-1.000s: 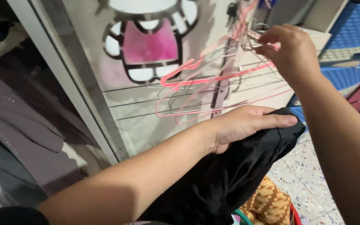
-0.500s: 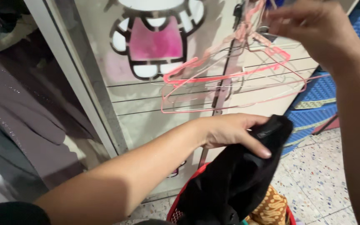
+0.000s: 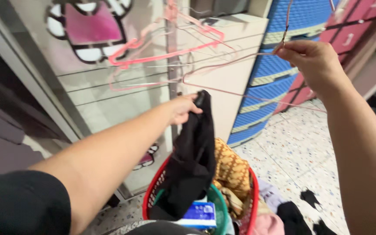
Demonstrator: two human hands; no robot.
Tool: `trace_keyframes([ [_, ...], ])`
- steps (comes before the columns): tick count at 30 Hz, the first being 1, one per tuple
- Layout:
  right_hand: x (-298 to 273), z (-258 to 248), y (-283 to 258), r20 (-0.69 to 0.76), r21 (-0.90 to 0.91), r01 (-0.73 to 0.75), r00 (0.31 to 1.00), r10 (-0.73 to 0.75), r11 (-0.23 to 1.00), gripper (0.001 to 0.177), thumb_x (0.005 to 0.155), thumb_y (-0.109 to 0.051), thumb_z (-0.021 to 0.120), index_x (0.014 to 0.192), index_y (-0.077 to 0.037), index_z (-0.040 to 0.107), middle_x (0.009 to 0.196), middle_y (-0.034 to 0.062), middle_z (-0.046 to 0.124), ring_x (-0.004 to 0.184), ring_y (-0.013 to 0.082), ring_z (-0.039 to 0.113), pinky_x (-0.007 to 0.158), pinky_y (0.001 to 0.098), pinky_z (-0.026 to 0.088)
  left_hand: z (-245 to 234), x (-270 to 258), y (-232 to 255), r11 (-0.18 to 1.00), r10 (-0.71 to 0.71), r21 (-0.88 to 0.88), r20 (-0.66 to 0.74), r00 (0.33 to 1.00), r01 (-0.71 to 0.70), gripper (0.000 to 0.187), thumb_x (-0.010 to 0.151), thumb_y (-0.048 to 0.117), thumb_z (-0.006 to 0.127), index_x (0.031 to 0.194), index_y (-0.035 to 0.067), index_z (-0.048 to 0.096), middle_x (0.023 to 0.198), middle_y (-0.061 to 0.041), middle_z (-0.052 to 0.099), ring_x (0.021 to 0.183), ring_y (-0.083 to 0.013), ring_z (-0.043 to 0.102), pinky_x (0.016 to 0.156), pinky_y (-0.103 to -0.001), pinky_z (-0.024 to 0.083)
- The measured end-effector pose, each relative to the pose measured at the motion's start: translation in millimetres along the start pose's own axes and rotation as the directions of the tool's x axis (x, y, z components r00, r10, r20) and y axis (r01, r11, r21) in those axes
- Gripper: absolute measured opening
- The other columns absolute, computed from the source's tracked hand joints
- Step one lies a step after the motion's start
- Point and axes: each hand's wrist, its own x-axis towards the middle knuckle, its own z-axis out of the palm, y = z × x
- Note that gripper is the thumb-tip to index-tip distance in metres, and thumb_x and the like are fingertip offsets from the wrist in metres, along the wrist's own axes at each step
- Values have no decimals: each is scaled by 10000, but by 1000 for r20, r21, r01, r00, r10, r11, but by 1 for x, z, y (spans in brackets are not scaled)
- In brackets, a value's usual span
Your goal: The person picks up various garments from a laundry basket, places them on hangers, and hangs them in a wardrobe. Items handled include a beige blouse, a purple top, a black shirt, and a pink shirt.
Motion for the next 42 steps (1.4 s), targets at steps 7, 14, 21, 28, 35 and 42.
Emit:
trace_keyframes([
  [7, -65, -60, 20, 32, -92, -143, 989, 146, 985, 247, 976, -240, 717, 1186, -128, 786, 1065, 33, 758, 927, 128, 603, 748, 343, 486, 20, 27, 49, 947, -40, 293, -300, 953, 132, 940, 757, -261, 581, 1514, 286, 482, 1354, 64, 414, 1183, -118, 391, 980, -271, 322],
  [14, -79, -12, 31, 104, -220, 47, 994, -25, 974, 232, 956, -290, 736, 1143, -162, 789, 1059, 4, 771, 930, 113, 694, 872, 323, 524, 115, -4, 96, 956, 4, 286, -208, 978, 57, 990, 698, -227, 540, 1585, 197, 433, 1661, -156, 263, 1214, -215, 339, 832, -280, 346],
  [21, -60, 28, 40, -62, 302, 82, 996, -67, 950, 329, 961, -306, 739, 1157, -47, 793, 1022, 100, 743, 892, 143, 620, 832, 345, 484, 212, -64, 124, 54, 105, 936, 340, 935, -347, 701, 973, 309, 748, 1539, 102, 389, 1543, -151, 511, 1395, -244, 497, 1104, -323, 402],
  [28, -76, -42, 50, -535, -514, 393, 548, -643, 763, 199, 992, -88, 640, 1181, -27, 643, 1366, 202, 579, 1298, 429, 452, 1130, 526, 290, 222, -79, 153, 116, 463, 913, 299, 834, -391, 412, 983, 339, 679, 1279, 82, 551, 1274, -125, 696, 1228, -236, 656, 1061, -334, 481],
  [35, -148, 45, 53, -297, -221, 256, 901, -315, 941, 403, 891, -245, 720, 1251, -115, 591, 1236, 120, 574, 1139, 323, 551, 985, 492, 396, 254, -91, 197, -24, 480, 570, 727, 491, -821, 242, 1046, 140, 640, 1270, 71, 576, 1303, -53, 625, 1281, -178, 549, 1147, -347, 407],
  [42, -135, 49, 76, -322, -257, 215, 900, -293, 942, 615, 798, -127, 755, 1371, 21, 587, 1210, 219, 604, 1008, 319, 602, 826, 430, 511, 258, -119, 217, 40, 510, 693, 605, 611, -720, 143, 989, 157, 674, 1105, 79, 641, 1098, 17, 672, 1093, -116, 612, 1034, -301, 474],
])
